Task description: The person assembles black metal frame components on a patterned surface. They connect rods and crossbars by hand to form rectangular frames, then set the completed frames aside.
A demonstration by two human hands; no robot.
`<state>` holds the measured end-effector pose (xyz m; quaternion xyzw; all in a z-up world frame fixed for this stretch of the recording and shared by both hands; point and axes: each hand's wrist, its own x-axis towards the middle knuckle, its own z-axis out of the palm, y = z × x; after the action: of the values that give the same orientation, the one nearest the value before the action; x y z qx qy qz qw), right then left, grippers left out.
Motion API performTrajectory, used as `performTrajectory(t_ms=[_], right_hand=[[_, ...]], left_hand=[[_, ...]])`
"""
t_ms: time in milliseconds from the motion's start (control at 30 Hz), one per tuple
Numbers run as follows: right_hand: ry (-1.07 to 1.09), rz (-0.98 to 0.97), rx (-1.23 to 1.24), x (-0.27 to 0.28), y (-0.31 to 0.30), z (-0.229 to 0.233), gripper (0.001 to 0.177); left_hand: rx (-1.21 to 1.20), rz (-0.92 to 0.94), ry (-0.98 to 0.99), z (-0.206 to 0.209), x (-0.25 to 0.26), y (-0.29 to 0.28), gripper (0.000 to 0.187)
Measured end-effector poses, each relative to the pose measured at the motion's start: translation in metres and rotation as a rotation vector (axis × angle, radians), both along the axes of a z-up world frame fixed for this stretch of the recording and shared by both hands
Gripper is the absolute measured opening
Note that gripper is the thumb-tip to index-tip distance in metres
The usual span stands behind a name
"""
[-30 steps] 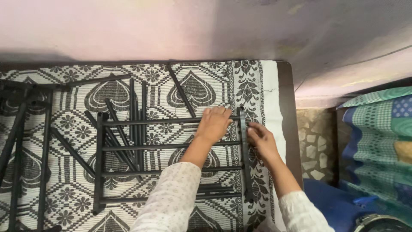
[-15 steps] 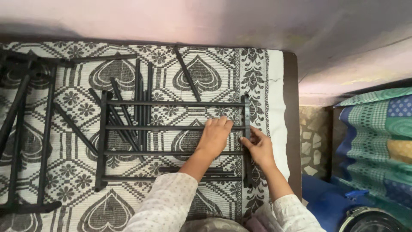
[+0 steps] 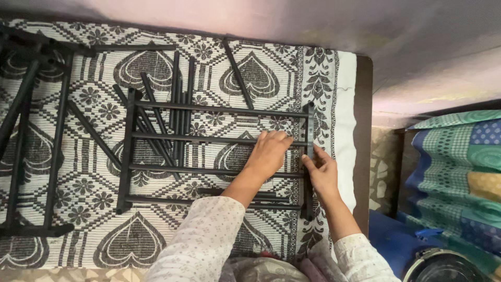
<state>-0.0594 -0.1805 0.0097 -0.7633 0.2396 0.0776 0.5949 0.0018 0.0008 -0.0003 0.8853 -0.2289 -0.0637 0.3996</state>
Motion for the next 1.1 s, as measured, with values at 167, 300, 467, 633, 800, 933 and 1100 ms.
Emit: performTrajectory(t_ms=[167,300,467,633,800,933,1100], right_hand=[[0.004,-0.013,0.037,0.002,0.005,0.008,0.047],[0.011,-0.007,0.021,0.006,0.007,0.006,0.048],[-0.027,-0.016,0.128,0.003,0.006,-0.008,0.053],[-0.09,0.047,0.113,-0.002,0.003,-0.027,0.055],[-0.055,0.095,0.067,0.0,-0.001,-0.041,0.053],[0.03,-0.002,0.172,-0.004,-0.003,-0.042,0.054],[0.073,0.11,-0.133,-0.009,-0.016,-0.019,0.047]], left_hand=[[-0.008,-0.02,0.052,0.004,0.002,0.002,0.044],[0.004,-0.015,0.044,0.003,0.005,0.002,0.042],[0.0,0.005,-0.004,-0.003,0.007,-0.001,0.041],[0.038,-0.055,-0.02,-0.012,0.008,0.001,0.038],[-0.025,-0.001,-0.057,-0.022,0.01,0.0,0.033],[-0.006,-0.008,0.09,-0.018,0.013,-0.002,0.025],[-0.064,0.056,-0.063,0.01,0.007,0.014,0.037]])
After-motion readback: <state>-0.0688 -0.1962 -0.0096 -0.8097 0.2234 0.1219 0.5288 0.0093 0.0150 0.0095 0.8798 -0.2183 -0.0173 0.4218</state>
